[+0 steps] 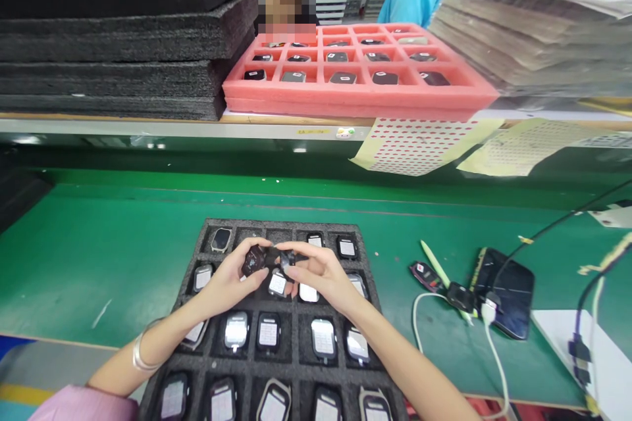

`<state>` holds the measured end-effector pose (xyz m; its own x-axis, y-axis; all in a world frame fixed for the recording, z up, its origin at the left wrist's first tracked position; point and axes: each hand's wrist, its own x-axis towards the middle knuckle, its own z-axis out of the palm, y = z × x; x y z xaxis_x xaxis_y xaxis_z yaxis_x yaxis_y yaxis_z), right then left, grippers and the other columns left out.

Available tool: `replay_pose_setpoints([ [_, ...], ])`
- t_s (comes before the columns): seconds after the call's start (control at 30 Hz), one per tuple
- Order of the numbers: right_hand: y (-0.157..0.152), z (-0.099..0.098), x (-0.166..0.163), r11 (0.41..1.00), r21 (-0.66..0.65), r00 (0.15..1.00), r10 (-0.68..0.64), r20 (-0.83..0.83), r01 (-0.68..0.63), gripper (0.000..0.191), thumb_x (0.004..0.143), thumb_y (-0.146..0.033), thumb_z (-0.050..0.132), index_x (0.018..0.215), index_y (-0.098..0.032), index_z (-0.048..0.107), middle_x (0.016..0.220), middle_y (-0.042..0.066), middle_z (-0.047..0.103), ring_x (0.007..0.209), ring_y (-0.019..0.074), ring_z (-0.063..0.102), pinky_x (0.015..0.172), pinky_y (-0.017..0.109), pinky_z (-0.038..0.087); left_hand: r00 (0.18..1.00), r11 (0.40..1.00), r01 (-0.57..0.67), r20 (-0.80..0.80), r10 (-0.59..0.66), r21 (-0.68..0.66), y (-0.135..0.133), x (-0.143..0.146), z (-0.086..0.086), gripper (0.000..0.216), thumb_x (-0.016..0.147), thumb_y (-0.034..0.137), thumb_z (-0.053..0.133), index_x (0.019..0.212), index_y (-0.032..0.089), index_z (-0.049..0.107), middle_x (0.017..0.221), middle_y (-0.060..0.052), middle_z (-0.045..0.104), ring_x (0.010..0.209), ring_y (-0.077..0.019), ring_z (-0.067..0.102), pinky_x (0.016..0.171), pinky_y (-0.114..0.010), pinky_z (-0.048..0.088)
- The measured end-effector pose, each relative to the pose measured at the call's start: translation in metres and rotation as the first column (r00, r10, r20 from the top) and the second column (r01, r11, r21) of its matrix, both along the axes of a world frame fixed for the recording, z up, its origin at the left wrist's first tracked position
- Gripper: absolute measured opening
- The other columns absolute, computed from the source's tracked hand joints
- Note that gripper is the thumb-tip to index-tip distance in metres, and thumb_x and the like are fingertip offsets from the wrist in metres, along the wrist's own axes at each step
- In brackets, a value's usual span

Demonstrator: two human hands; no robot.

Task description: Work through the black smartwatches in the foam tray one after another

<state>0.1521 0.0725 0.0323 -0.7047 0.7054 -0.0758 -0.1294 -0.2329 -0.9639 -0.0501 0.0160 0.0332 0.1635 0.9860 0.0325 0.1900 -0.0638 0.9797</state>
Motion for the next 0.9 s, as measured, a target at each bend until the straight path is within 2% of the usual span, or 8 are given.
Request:
replay_pose_setpoints([
  [0.37, -0.0005, -0.0008, -0.0001, 1.000, 0.005, 1.000, -0.009, 0.016, 0.008, 0.038, 0.084, -0.022, 0.067, 0.121, -0.019, 0.059, 0.070, 0.003, 0.067, 0.056, 0.0146, 0.064, 0.058, 0.027, 0.054, 0.999, 1.000, 0.023, -0.029, -0.024, -0.010, -0.0009, -0.0003, 0.0010, 0.030, 0.078, 0.013, 0.054, 0.107, 0.020, 0.049, 0.102, -0.003, 0.057, 0.094, -0.0186, 0.053, 0.086, -0.030, 0.039],
  [0.8, -0.0011, 0.0022, -0.0006, 1.000, 0.002, 0.999, 0.027, 0.017, -0.027, 0.037, 0.084, -0.022, 0.067, 0.119, -0.016, 0.059, 0.067, 0.003, 0.067, 0.056, 0.0153, 0.064, 0.056, 0.027, 0.055, 0.999, 0.999, -0.050, -0.013, 0.050, 0.003, 0.0011, -0.0036, -0.0035, 0.034, 0.078, 0.014, 0.054, 0.112, 0.020, 0.049, 0.104, -0.005, 0.058, 0.097, -0.0200, 0.055, 0.086, -0.031, 0.042],
  [0.9, -0.0014, 0.0037, -0.0021, 0.999, -0.014, 0.999, 0.037, 0.010, -0.037, 0.039, 0.085, -0.023, 0.065, 0.122, -0.017, 0.057, 0.079, 0.005, 0.069, 0.058, 0.0158, 0.066, 0.057, 0.028, 0.056, 0.999, 0.999, -0.048, -0.023, 0.048, -0.006, 0.0013, -0.0037, -0.0031, 0.034, 0.079, 0.014, 0.054, 0.112, 0.019, 0.049, 0.106, -0.006, 0.058, 0.100, -0.0206, 0.055, 0.089, -0.033, 0.042],
])
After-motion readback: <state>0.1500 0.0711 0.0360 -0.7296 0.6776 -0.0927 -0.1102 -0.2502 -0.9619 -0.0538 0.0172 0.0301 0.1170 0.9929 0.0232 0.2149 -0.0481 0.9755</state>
